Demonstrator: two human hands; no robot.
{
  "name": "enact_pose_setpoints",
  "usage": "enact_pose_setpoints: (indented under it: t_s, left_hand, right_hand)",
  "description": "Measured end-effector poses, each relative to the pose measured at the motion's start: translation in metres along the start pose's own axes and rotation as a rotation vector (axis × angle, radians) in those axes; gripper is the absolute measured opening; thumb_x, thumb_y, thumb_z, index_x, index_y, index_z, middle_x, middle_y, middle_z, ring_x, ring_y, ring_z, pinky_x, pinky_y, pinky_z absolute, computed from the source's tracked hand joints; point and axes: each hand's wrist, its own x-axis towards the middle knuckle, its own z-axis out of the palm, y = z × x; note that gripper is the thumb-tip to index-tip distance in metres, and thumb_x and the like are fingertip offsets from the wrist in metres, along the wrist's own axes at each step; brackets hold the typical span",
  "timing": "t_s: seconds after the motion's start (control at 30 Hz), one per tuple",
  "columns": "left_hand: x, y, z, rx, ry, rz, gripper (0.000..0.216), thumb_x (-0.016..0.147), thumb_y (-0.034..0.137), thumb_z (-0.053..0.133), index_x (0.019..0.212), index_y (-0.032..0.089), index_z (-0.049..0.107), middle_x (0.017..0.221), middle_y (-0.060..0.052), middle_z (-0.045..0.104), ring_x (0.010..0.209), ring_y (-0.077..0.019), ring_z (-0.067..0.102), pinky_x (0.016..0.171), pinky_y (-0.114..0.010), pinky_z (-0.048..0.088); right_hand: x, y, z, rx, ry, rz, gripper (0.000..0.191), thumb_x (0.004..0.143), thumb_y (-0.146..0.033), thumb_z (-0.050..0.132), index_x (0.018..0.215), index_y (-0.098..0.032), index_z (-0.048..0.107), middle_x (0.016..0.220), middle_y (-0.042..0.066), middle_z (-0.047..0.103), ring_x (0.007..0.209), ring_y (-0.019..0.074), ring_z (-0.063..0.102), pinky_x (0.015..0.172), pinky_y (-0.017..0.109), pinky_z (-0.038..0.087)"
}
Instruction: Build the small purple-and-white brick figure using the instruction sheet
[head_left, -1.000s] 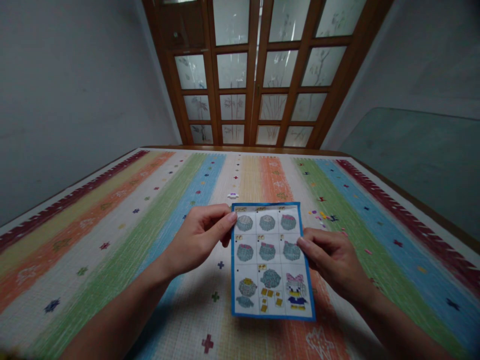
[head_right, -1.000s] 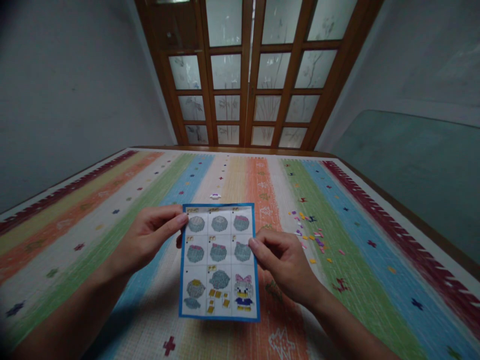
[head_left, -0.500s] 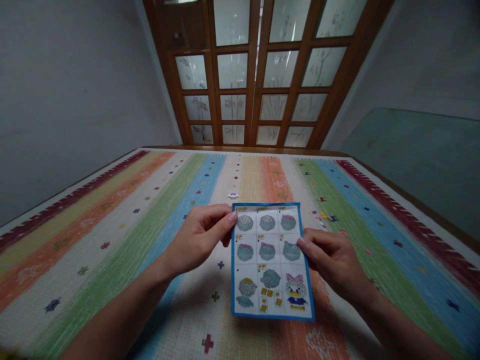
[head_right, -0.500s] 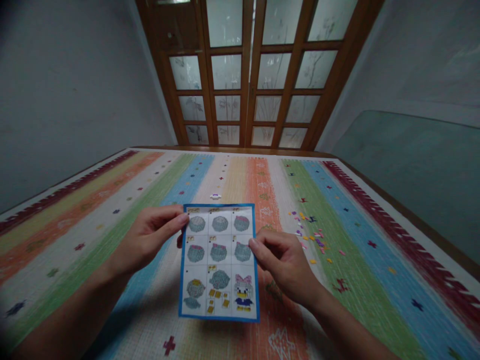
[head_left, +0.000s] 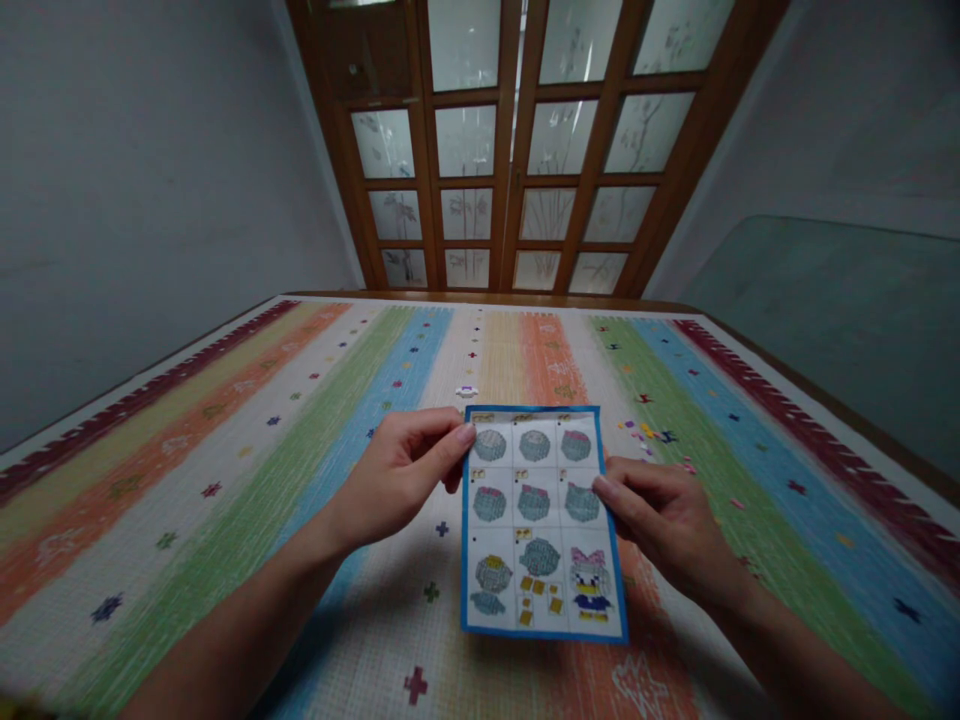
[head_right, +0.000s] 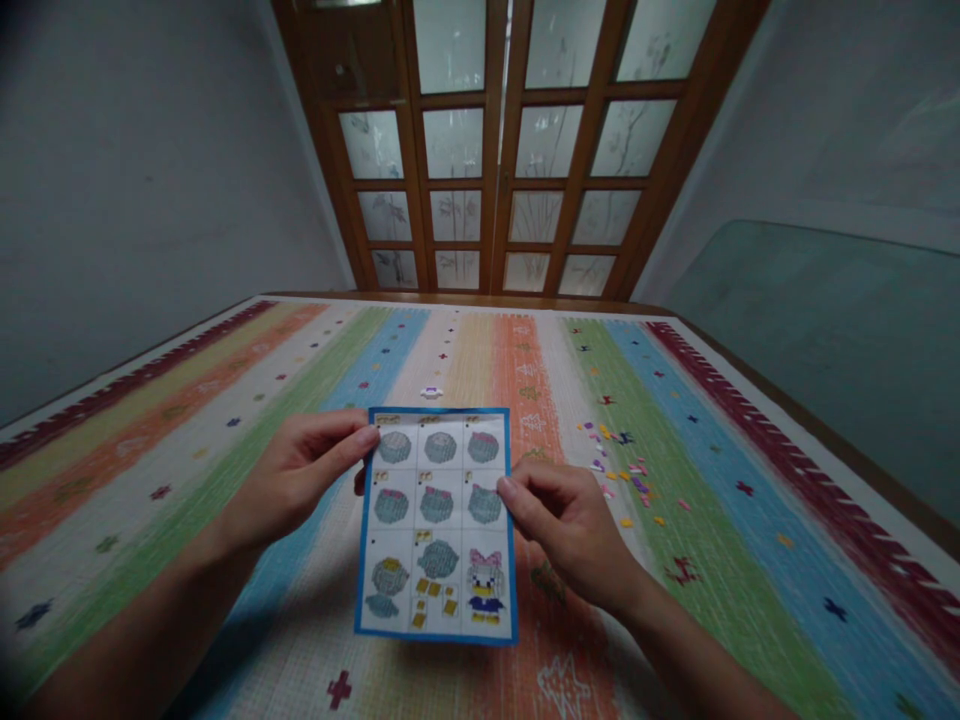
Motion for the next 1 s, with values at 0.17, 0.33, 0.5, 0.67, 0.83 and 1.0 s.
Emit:
enact_pose_setpoints:
  t_s: [0.17,0.33,0.5,0.67,0.83,1.0]
  left_hand:
    - [-0.004,-0.026,-0.022,0.091,-0.002,-0.135,0.037,0.083,0.041,0.047,0.055,0.017,0.045,0.050,0.004,0.043,0.049,-0.0093,0.041,0.049,-0.021,0.034]
    - [-0.024,-0.097,-0.043,0.167,-0.127,-0.538,0.042,0.070,0.056,0.049,0.054,0.018,0.042,0.048,0.006,0.035,0.045,-0.0090,0.034,0.044,-0.021,0.028]
    - [-0.045,-0.135,-0.036,0.303,-0.148,-0.656,0.043,0.070,0.057,0.043,0.050,0.020,0.040,0.043,0.004,0.038,0.041,-0.0098,0.033,0.044,-0.023,0.026]
    - [-0.047,-0.132,-0.036,0.507,-0.185,-0.638,0.042,0.076,0.051,0.038,0.046,0.020,0.040,0.040,0.003,0.039,0.040,-0.0115,0.034,0.045,-0.024,0.024]
    - [-0.042,-0.123,-0.033,0.600,-0.105,-0.482,0.038,0.077,0.044,0.041,0.049,0.019,0.041,0.047,0.003,0.039,0.047,-0.0115,0.036,0.047,-0.024,0.023]
    - [-0.026,-0.106,-0.006,0.465,-0.105,-0.314,0.024,0.081,0.031,0.047,0.068,0.015,0.059,0.058,-0.001,0.057,0.054,-0.0127,0.049,0.052,-0.024,0.035]
  right_hand:
    - [0.005,0.018,-0.023,-0.133,-0.151,0.077,0.041,0.086,-0.048,0.046,0.063,-0.017,0.061,0.051,-0.002,0.049,0.044,0.0091,0.042,0.042,0.021,0.032]
    - [0.006,0.066,-0.048,-0.470,-0.160,0.198,0.030,0.082,-0.041,0.049,0.076,-0.017,0.066,0.068,0.006,0.066,0.060,0.0164,0.057,0.054,0.026,0.041]
    - [0.005,0.095,-0.036,-0.595,-0.218,0.173,0.019,0.083,-0.028,0.050,0.080,-0.018,0.066,0.083,0.009,0.069,0.074,0.0200,0.062,0.067,0.030,0.045]
    - [0.013,0.106,-0.014,-0.638,-0.201,0.051,0.010,0.081,-0.022,0.055,0.080,-0.019,0.064,0.083,0.009,0.067,0.078,0.0204,0.061,0.071,0.031,0.045]
    - [0.012,0.113,-0.012,-0.630,-0.183,-0.004,0.017,0.085,-0.019,0.048,0.075,-0.018,0.062,0.078,0.010,0.066,0.075,0.0205,0.060,0.069,0.033,0.046]
    - [0.013,0.100,-0.005,-0.450,-0.120,0.093,0.018,0.085,-0.022,0.048,0.078,-0.019,0.065,0.082,0.010,0.069,0.076,0.0208,0.062,0.071,0.034,0.046]
